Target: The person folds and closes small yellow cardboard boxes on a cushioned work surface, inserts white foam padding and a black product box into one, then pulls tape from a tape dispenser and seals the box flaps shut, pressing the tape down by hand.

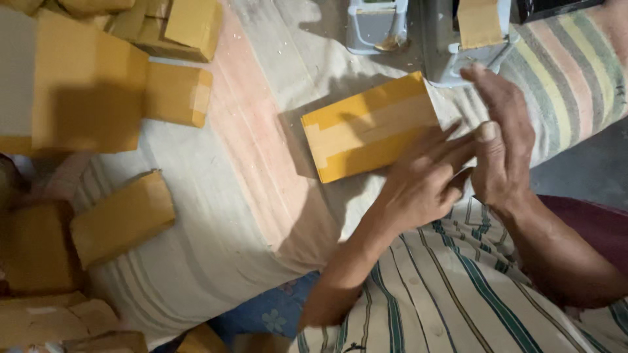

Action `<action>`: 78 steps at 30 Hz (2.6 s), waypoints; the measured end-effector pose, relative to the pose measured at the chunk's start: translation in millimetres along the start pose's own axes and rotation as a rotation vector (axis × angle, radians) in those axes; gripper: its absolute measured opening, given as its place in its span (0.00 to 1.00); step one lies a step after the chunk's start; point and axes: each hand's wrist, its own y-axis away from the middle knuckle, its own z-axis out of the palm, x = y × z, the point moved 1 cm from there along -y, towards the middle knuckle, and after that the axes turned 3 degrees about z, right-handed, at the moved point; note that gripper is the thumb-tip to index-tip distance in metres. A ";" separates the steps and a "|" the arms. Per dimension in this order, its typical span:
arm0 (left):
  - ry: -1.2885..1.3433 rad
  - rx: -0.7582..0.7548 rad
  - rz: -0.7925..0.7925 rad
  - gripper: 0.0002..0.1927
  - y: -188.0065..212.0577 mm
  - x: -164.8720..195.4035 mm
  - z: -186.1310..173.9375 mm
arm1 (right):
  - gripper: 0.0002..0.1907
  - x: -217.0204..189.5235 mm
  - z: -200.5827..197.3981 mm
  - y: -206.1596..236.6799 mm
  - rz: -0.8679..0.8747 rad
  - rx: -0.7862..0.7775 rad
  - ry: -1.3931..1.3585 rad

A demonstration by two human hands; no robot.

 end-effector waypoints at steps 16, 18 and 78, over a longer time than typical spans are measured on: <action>-0.657 0.238 -0.771 0.16 5.8 -65.6 -64.5 | 0.31 19.2 70.9 -49.8 0.062 -0.355 0.568; -0.669 0.239 -0.797 0.15 12.3 -68.4 -68.1 | 0.30 26.0 65.4 -46.9 0.056 -0.280 0.570; 0.165 0.836 -0.776 0.35 63.7 -81.6 -17.4 | 0.36 71.7 78.3 -2.9 0.290 -0.037 0.260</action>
